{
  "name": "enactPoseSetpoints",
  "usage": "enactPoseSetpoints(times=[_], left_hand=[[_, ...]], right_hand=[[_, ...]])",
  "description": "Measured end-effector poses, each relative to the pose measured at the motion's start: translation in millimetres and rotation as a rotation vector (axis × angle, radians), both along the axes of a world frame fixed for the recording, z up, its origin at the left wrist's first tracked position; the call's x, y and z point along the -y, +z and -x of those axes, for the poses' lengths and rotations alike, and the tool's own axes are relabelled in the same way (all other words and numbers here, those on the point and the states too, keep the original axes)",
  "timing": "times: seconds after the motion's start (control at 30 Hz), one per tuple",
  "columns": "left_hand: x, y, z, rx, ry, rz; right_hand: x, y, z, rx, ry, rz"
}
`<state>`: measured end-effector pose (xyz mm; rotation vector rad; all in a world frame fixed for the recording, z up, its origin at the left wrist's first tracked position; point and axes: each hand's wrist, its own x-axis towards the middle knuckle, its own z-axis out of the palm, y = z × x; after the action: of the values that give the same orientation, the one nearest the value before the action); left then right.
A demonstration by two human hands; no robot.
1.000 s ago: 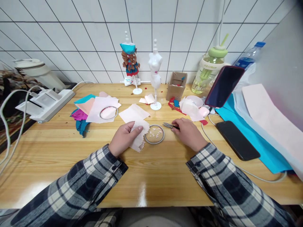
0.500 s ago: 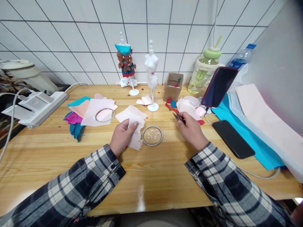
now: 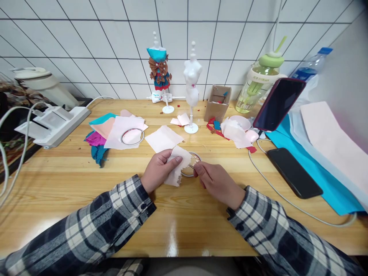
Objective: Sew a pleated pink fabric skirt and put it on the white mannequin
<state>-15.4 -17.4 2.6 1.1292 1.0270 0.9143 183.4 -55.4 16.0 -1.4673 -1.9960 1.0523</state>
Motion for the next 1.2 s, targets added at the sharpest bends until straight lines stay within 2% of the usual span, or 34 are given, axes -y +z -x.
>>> enactPoseSetpoints(times=[0.43,0.73,0.93,1.2], left_hand=[[2.4,5.8,-1.1,-0.006,0.004,-0.007],[1.6,4.6,-1.2,-0.018,0.008,-0.011],[1.7,3.5,-0.4,-0.027,0.057,-0.026],[3.3,4.7,-1.1,-0.047,0.014,-0.027]], right_hand=[[-2.3,-1.6,0.9,0.008,0.01,0.008],[-1.2,-1.1,0.5,-0.018,0.014,0.023],[-2.7,-2.9,-0.4,-0.007,-0.014,0.016],[-2.7,-6.3,0.9,-0.008,-0.01,0.022]])
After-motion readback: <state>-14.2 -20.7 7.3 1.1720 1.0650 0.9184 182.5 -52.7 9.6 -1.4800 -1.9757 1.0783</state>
